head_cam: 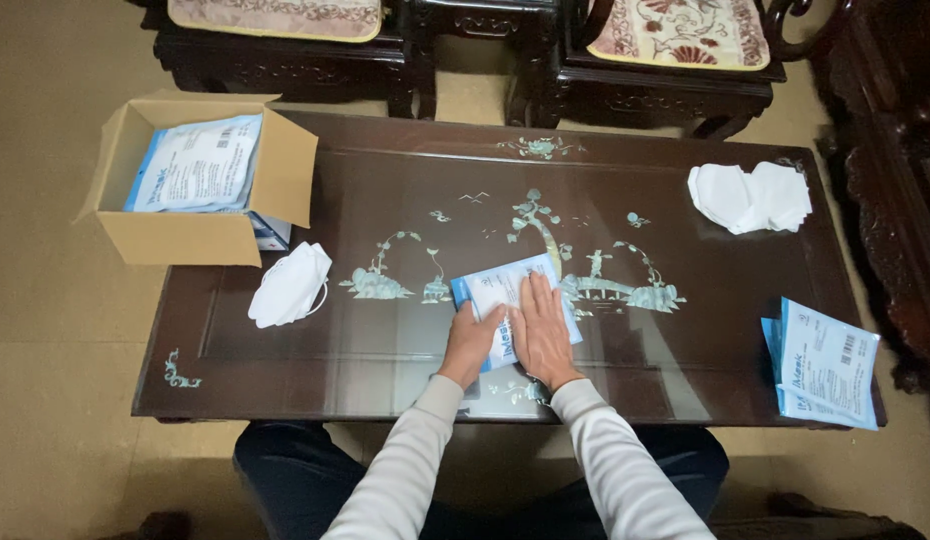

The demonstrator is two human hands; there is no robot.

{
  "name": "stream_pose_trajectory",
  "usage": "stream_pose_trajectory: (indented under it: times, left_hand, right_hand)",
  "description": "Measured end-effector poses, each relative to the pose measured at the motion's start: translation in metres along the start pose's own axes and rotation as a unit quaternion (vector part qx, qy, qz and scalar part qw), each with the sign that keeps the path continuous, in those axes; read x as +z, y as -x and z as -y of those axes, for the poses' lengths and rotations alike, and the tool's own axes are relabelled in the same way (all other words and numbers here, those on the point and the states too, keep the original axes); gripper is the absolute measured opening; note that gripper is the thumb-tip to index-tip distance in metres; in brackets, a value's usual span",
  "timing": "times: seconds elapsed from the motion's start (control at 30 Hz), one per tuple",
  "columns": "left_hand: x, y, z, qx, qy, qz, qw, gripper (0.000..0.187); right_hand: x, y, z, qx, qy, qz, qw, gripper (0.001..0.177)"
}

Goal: Packaging individual face masks into blue paper envelopes

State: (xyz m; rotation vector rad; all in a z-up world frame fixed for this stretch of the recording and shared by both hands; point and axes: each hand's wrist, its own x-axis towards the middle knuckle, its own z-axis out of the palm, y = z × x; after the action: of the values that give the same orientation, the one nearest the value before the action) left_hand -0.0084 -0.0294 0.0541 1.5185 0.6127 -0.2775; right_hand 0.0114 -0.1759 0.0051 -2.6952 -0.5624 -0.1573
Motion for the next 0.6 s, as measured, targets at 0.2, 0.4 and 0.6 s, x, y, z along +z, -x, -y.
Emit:
stream_pose_trajectory:
  times: [0.2, 0.4, 0.6]
  left_hand:
    - [0.013, -0.014, 0.029, 0.035, 0.015, -0.107, 0.993, 0.040]
    - [0.021, -0.003, 0.018, 0.009, 0.093, -0.077, 0.993, 0.030]
    - [0.002, -0.028, 0.049, 0.040, -0.036, -0.087, 0.995, 0.028]
  right_hand:
    - [0.001, 0.001, -0.001, -0.005, -0.009, -0.016, 1.000, 0.061]
    - [0.005, 0.001, -0.002, -0.006, 0.003, -0.019, 1.000, 0.060]
    - [0.006, 0.001, 0.000, -0.004, 0.025, -0.026, 0.999, 0.060]
